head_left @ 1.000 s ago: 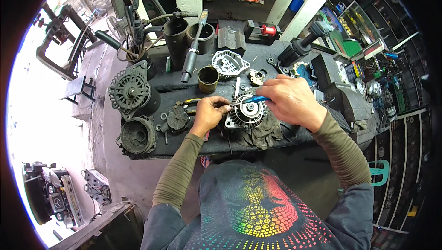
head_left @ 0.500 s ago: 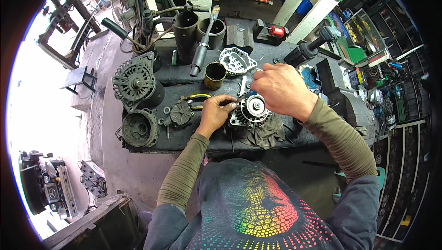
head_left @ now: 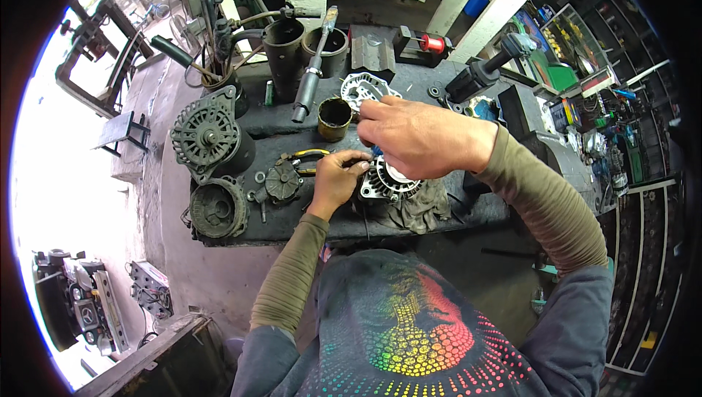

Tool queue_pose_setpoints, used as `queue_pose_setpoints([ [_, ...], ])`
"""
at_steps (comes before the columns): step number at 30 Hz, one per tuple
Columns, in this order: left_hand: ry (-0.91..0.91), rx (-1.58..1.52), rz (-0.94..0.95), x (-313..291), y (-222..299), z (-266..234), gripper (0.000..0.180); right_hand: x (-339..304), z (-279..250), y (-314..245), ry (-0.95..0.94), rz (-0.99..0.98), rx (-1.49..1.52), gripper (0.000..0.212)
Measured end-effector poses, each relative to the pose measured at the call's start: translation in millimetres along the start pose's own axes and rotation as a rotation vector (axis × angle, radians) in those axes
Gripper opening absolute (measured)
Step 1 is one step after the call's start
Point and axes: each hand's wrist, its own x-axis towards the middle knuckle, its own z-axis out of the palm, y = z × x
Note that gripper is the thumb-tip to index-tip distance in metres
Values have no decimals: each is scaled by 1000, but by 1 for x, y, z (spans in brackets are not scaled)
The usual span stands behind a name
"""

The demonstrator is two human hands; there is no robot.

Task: The person disassembles and reassembles an alternator on a workbench. They remove the housing, handle internal components, and use a cordless impact wrench to tighten bolts, then reattach the housing and inspect the assembled unit.

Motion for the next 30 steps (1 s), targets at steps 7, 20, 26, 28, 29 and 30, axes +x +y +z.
queue_pose_setpoints([
  [7, -83, -241, -72, -13, -8, 2, 42, 2, 0, -2, 18, 379, -23, 20],
  [20, -132, -207, -125, -22, 2, 11, 67, 0, -4, 2, 119, 221, 155, 25],
  [26, -136, -217, -100, -21, 3, 10, 63, -3, 0, 1, -117, 488, 61, 25],
  [28, -129, -230, -116, -21, 3, 11, 62, -5, 0, 2, 141, 248, 89, 22],
  [29, -126, -227, -107, -21, 3, 11, 63, -4, 1, 3, 119, 189, 138, 20],
  [30, -124, -222, -99, -22, 3, 11, 63, -4, 0, 4, 92, 175, 121, 21],
])
